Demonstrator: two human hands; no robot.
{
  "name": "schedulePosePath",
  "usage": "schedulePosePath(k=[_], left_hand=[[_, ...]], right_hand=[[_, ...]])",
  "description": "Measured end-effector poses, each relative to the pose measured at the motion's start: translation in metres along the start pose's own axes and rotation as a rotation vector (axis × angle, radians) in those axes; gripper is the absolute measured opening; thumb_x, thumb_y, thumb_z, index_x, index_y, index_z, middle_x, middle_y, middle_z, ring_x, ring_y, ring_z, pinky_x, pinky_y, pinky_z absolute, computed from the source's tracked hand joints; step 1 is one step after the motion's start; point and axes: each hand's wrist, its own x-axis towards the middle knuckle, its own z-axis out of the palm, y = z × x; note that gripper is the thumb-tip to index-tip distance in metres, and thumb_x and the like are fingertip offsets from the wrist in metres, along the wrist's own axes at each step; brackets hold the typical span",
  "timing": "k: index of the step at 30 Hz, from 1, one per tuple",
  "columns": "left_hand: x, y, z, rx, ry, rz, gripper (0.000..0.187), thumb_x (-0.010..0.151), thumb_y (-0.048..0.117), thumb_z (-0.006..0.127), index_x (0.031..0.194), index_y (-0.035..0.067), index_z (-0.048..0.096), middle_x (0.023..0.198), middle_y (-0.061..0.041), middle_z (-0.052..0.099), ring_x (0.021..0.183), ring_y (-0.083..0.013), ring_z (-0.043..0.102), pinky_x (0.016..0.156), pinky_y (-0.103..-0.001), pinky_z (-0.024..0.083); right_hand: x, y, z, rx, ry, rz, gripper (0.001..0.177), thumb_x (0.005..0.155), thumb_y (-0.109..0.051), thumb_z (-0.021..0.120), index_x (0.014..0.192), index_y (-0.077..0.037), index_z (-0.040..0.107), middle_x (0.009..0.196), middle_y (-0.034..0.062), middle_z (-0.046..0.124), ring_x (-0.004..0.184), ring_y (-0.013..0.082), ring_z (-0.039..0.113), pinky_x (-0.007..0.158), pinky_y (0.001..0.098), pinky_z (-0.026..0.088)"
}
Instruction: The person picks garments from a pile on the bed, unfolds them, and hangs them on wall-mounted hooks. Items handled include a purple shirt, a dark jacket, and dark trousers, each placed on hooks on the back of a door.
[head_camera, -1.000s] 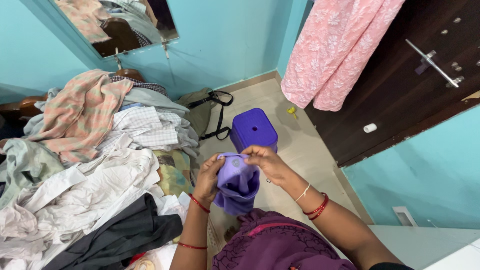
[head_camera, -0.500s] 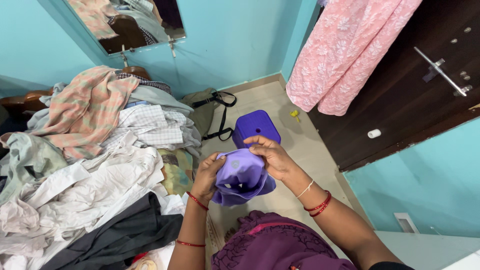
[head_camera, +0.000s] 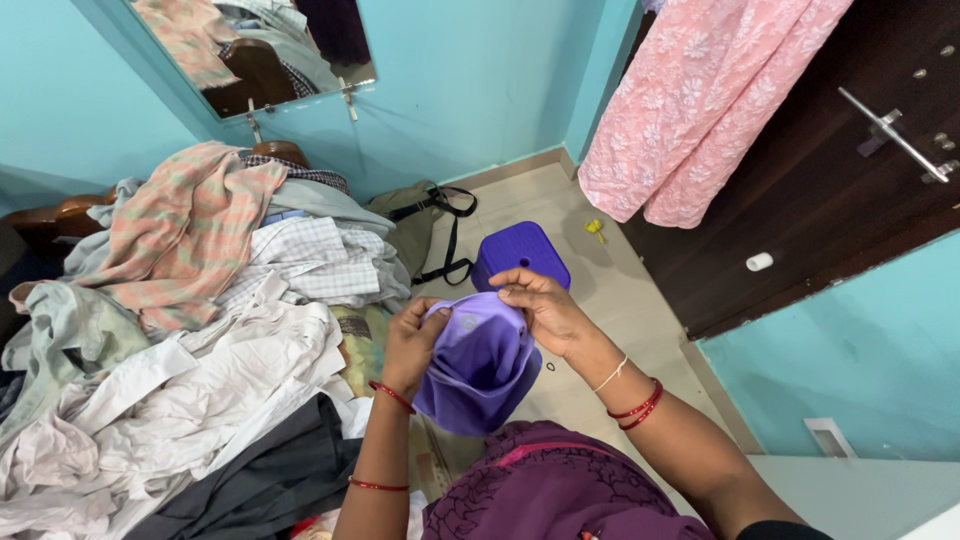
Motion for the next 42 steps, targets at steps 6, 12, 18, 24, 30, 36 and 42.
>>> schedulePosePath(k=[6, 12, 18, 24, 30, 36, 42], left_hand=[[0.000, 0.004, -0.019, 0.441, 0.050, 0.179, 0.011, 0.090, 0.010, 0.071, 0.094, 0.000, 0.073, 0.078, 0.003, 0.071, 0.072, -0.0035, 0.061, 0.068, -0.021, 0.050], [0.006, -0.011, -0.039, 0.011, -0.175, -0.138, 0.032, 0.105, 0.025, 0.058, 0.085, 0.003, 0.070, 0.072, 0.005, 0.063, 0.068, -0.0022, 0.053, 0.064, -0.020, 0.046], [0.003, -0.008, -0.052, -0.194, -0.335, -0.313, 0.019, 0.100, 0.019, 0.063, 0.096, 0.003, 0.070, 0.081, 0.003, 0.070, 0.069, -0.0027, 0.060, 0.064, -0.020, 0.050], [0.007, -0.002, -0.053, -0.212, -0.329, -0.305, 0.014, 0.094, 0.008, 0.069, 0.105, -0.002, 0.071, 0.086, -0.001, 0.073, 0.072, -0.0042, 0.064, 0.067, -0.020, 0.052], [0.016, 0.003, -0.052, -0.436, -0.278, -0.329, 0.018, 0.095, 0.004, 0.066, 0.111, -0.004, 0.068, 0.095, -0.004, 0.075, 0.079, -0.0071, 0.068, 0.073, -0.022, 0.056], [0.033, 0.007, -0.051, -0.351, -0.212, -0.239, 0.037, 0.088, -0.006, 0.066, 0.124, -0.001, 0.064, 0.094, -0.007, 0.073, 0.080, -0.0105, 0.067, 0.073, -0.024, 0.054], [0.054, 0.005, -0.047, -0.055, -0.053, -0.063, 0.041, 0.084, -0.011, 0.058, 0.123, -0.003, 0.063, 0.102, -0.009, 0.077, 0.091, -0.0119, 0.070, 0.082, -0.023, 0.054]], right_hand=[[0.003, 0.002, 0.013, 0.036, 0.076, 0.010, 0.024, 0.091, 0.001, 0.066, 0.114, 0.000, 0.068, 0.094, 0.0038, 0.068, 0.083, 0.0126, 0.066, 0.080, 0.0270, 0.055], [0.006, 0.008, 0.023, 0.068, 0.112, -0.013, 0.023, 0.091, 0.002, 0.067, 0.114, -0.001, 0.067, 0.094, 0.0020, 0.067, 0.084, 0.0115, 0.066, 0.082, 0.0275, 0.056], [0.007, 0.016, 0.032, 0.063, 0.141, -0.037, 0.023, 0.091, 0.003, 0.066, 0.113, -0.001, 0.067, 0.092, 0.0041, 0.067, 0.082, 0.0130, 0.066, 0.081, 0.0288, 0.057], [0.006, 0.020, 0.036, 0.055, 0.177, -0.034, 0.020, 0.092, 0.002, 0.066, 0.112, 0.000, 0.067, 0.093, 0.0053, 0.067, 0.083, 0.0145, 0.067, 0.081, 0.0297, 0.057], [0.005, 0.019, 0.036, 0.061, 0.236, -0.003, 0.022, 0.092, 0.001, 0.069, 0.113, -0.001, 0.068, 0.094, 0.0042, 0.068, 0.085, 0.0136, 0.067, 0.083, 0.0285, 0.056], [0.012, 0.017, 0.030, 0.017, 0.258, 0.029, 0.023, 0.089, 0.001, 0.069, 0.112, -0.001, 0.068, 0.092, 0.0051, 0.069, 0.084, 0.0138, 0.066, 0.082, 0.0270, 0.054], [0.033, 0.012, 0.014, 0.050, 0.203, -0.050, 0.026, 0.087, 0.004, 0.071, 0.113, 0.001, 0.068, 0.090, 0.0053, 0.067, 0.085, 0.0157, 0.067, 0.084, 0.0275, 0.056]])
